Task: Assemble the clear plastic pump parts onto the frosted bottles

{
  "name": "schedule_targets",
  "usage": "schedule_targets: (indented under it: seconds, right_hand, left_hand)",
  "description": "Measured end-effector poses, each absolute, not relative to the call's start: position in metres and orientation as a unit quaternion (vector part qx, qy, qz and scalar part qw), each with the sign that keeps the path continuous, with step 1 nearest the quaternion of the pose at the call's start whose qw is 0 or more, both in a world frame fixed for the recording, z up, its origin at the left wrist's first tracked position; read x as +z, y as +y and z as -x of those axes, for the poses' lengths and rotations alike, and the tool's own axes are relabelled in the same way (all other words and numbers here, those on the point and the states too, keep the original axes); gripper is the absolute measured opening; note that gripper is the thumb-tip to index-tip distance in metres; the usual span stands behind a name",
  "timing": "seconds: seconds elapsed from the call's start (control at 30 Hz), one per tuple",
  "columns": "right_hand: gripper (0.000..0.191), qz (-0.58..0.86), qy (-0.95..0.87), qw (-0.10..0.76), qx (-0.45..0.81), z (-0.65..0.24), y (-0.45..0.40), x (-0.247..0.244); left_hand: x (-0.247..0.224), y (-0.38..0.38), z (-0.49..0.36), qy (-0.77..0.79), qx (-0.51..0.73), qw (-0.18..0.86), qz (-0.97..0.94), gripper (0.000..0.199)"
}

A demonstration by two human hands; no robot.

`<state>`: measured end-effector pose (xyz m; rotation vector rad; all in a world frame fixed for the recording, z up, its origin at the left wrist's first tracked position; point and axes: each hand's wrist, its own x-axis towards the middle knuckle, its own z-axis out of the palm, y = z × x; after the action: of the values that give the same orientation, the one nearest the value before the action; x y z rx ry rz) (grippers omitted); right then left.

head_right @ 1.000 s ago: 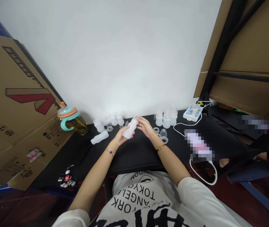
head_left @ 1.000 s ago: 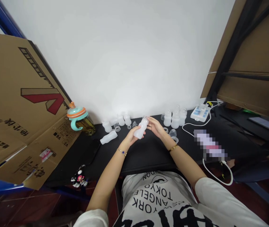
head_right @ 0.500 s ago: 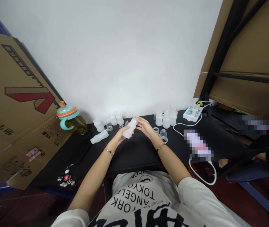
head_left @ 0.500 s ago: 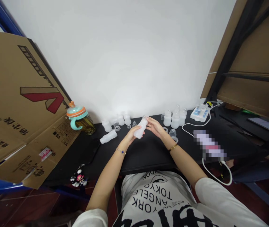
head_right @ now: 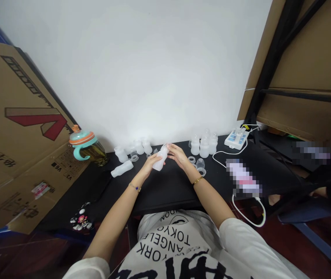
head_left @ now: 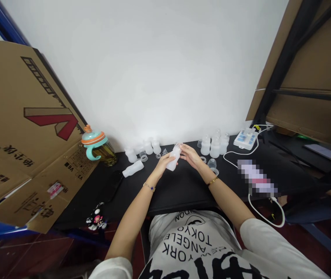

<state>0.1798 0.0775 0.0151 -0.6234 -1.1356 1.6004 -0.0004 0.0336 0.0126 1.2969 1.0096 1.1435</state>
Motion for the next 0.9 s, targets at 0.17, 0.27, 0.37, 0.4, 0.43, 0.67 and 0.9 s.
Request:
schedule_targets:
  seconds: [0.17,0.27,0.37,0.4,0.43,0.67,0.9]
  right_hand:
    - [0.039,0.270,-0.482,0.523,0.649,-0.179,0.080,0.011]
    - [0.040,0.272,-0.487,0.527,0.641,-0.178,0.082,0.009]
    - [0.040,0.266,-0.491,0.532,0.637,-0.178,0.082,0.009]
    - [0.041,0.264,-0.493,0.531,0.637,-0.178,0.082,0.009]
    - [0.041,0.261,-0.494,0.531,0.637,-0.178,0.082,0.010]
    - [0.041,0.263,-0.494,0.528,0.639,-0.180,0.078,0.013]
    - [0.042,0.278,-0.488,0.533,0.632,-0.177,0.078,0.012]
  left_hand:
    - [0.008,0.035,0.002,0.432,0.473,0.483,-0.598,0.061]
    - [0.004,0.037,0.004,0.429,0.474,0.463,-0.614,0.059]
    - [0.003,0.038,0.005,0.420,0.483,0.449,-0.624,0.059]
    - [0.003,0.038,0.006,0.420,0.484,0.441,-0.629,0.059]
    - [0.003,0.038,0.006,0.421,0.484,0.430,-0.635,0.059]
    - [0.002,0.032,0.006,0.500,0.459,0.287,-0.676,0.063]
    - [0.004,0.024,0.001,0.570,0.401,0.167,-0.697,0.063]
